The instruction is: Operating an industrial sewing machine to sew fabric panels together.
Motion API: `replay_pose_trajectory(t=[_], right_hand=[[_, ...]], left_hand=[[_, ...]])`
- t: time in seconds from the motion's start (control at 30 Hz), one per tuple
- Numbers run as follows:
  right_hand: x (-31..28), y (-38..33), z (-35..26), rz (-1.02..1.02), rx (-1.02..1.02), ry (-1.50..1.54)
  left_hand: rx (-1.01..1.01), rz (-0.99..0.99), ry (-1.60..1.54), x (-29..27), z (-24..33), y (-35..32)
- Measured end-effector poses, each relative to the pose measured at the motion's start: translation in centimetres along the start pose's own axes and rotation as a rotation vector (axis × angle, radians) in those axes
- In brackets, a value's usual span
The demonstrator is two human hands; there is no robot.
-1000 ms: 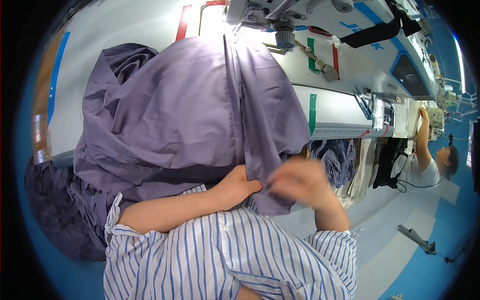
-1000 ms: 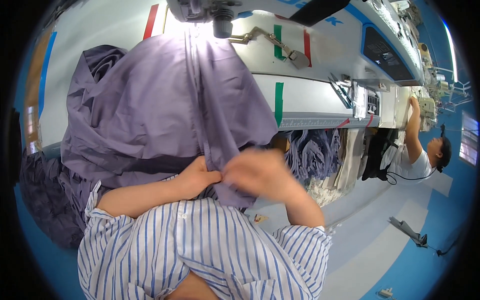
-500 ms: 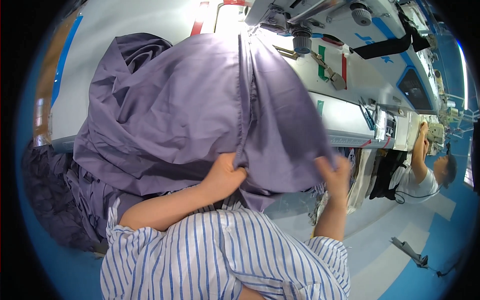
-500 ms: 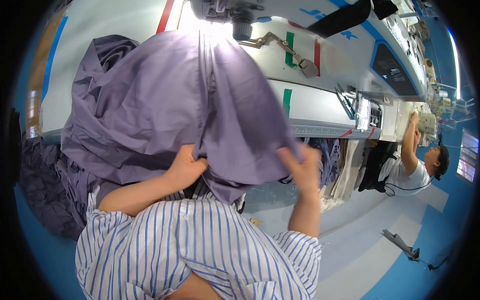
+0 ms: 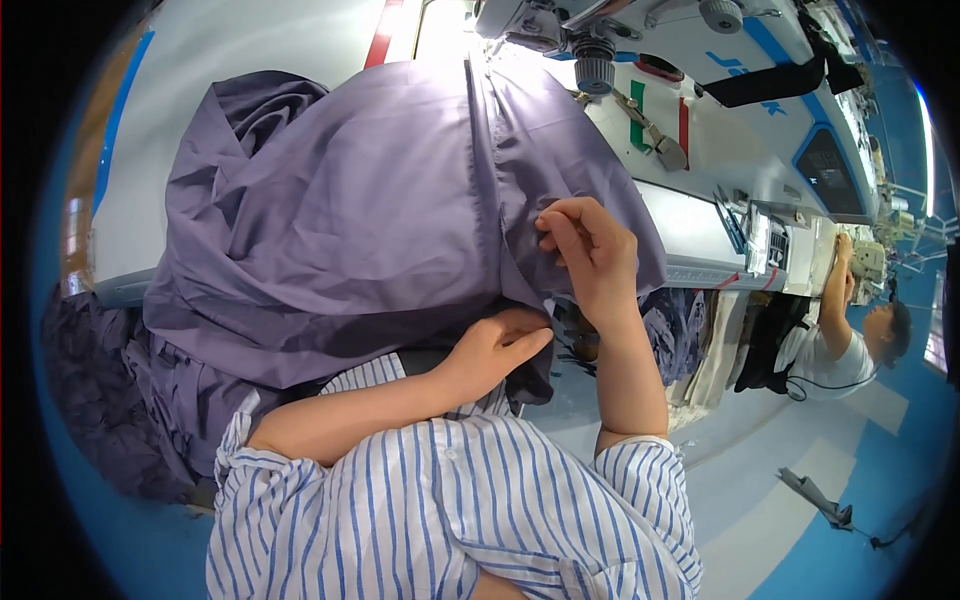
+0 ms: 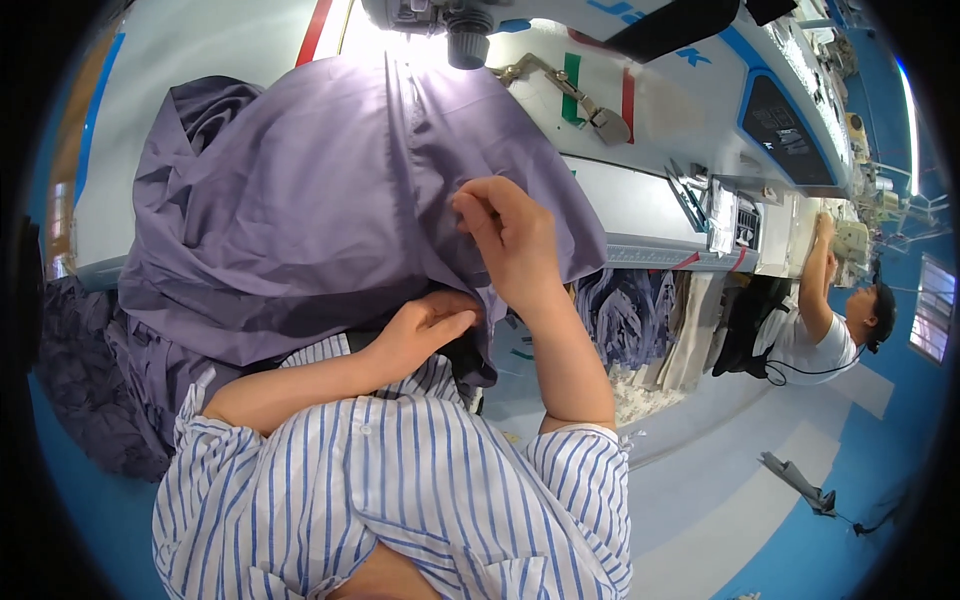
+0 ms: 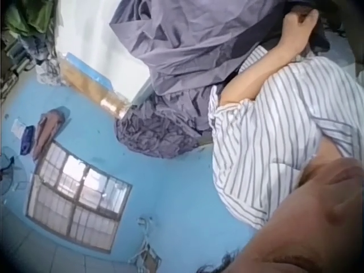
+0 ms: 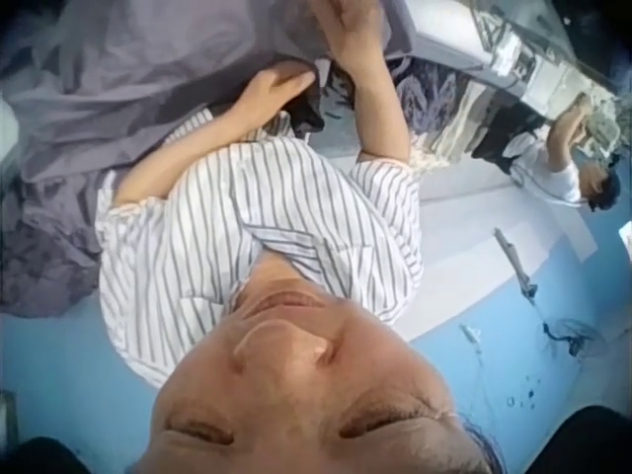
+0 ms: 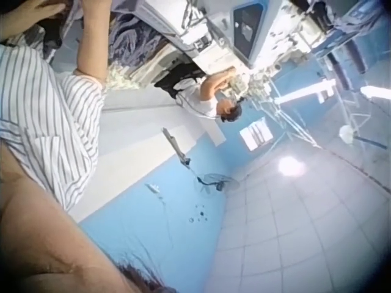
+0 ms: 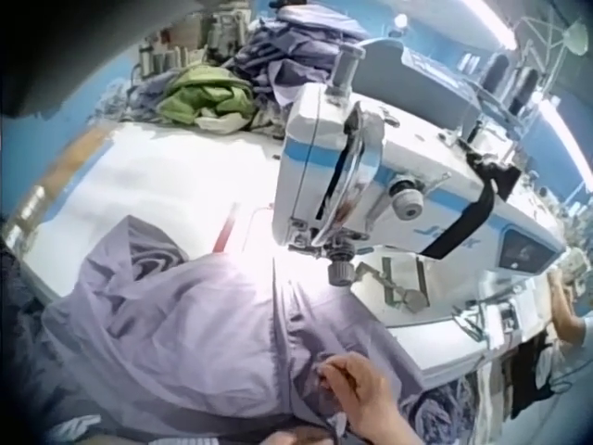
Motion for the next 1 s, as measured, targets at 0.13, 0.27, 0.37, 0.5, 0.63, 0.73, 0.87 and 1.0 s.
replay_pose_trajectory(t=[0.13, 0.27, 0.37, 0.5, 0.63, 0.73, 0.87, 1.0], right_hand=[[-0.8, -0.8, -3.8, -0.037, -0.278, -0.245], [5.2, -5.0, -6.2, -0.391, -0.335, 0.027], [9.1, -9.6, 3.9, -0.721, 0.119, -0.422], [9.6, -10.3, 6.1, -0.739, 0.221, -0.398], [13.8, -7.7, 1.7, -0.724, 0.12, -0.018], [17.2, -7.4, -0.8, -0.567, 0.013, 0.313], [21.6, -10.0, -3.8, -0.724, 0.07, 0.714], [21.4, -11.3, -5.3, -0.926, 0.184, 1.031]], left_hand=[[0.693, 0.214, 0.72, -0.2, 5.7, -6.2], [0.736, 0.963, 1.076, -11.2, 12.4, -11.1], [0.46, 1.141, 1.557, -20.0, 15.1, -11.3], [0.556, 1.029, 1.715, -24.8, 20.1, -11.2], [0.69, 0.92, 1.726, -25.7, 22.2, -9.2], [0.738, 0.825, 1.649, -24.2, 22.0, -9.6], [0.735, 0.864, 1.503, -27.2, 21.4, -13.8], [0.572, 0.953, 1.402, -31.8, 18.2, -18.9]])
Point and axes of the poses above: each hand's wrist, its own y-axis towards the middle knuckle, its own x-axis out of the palm, z = x × y, the point moved 10 cm from there along y, towards the middle knuckle, and after that the axes turned 13 degrees about -x, right-handed, at the moved point
